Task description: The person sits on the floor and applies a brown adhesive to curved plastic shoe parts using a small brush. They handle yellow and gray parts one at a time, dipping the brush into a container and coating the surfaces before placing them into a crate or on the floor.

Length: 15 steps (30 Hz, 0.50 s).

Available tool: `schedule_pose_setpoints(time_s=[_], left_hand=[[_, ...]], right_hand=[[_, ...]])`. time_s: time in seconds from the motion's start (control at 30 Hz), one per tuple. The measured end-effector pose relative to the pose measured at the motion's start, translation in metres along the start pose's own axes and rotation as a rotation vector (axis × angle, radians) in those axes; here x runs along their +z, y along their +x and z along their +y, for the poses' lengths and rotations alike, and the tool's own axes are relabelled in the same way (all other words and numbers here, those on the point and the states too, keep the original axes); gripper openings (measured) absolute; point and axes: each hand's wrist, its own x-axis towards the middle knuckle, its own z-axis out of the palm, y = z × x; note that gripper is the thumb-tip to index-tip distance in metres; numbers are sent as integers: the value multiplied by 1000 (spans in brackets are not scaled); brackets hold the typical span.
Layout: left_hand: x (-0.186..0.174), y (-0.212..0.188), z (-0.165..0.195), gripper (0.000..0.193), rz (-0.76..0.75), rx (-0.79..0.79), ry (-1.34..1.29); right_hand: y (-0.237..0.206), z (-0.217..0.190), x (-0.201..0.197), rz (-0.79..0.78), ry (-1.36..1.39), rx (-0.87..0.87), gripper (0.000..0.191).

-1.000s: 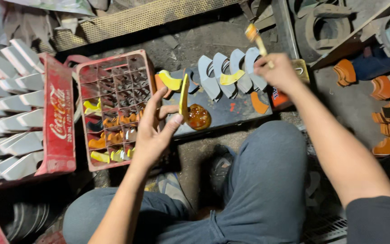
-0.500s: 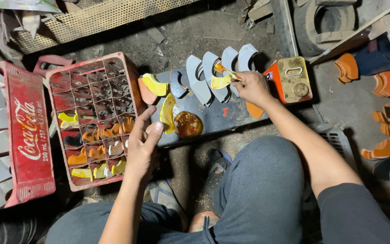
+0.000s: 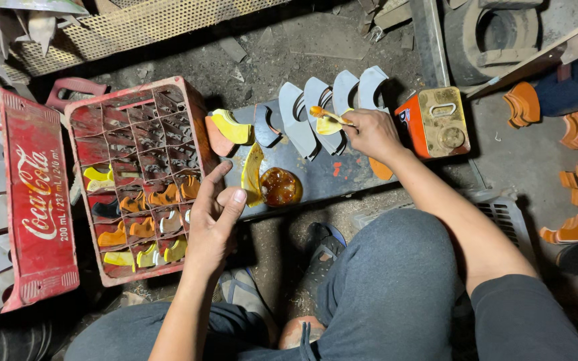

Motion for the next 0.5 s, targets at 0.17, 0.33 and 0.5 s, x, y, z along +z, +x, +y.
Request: schedule_pose_setpoints(time_s=[0.17, 0.33, 0.5], left_hand=[[1, 0, 0, 65, 1, 1, 26], [1, -3, 3, 64, 14, 16, 62], [-1, -5, 5, 63, 28, 42, 75]], right_hand=[[1, 0, -1, -29, -21, -16, 8], [-4, 9, -2, -187, -65, 169, 15], [-53, 52, -19, 49, 201, 390, 16]])
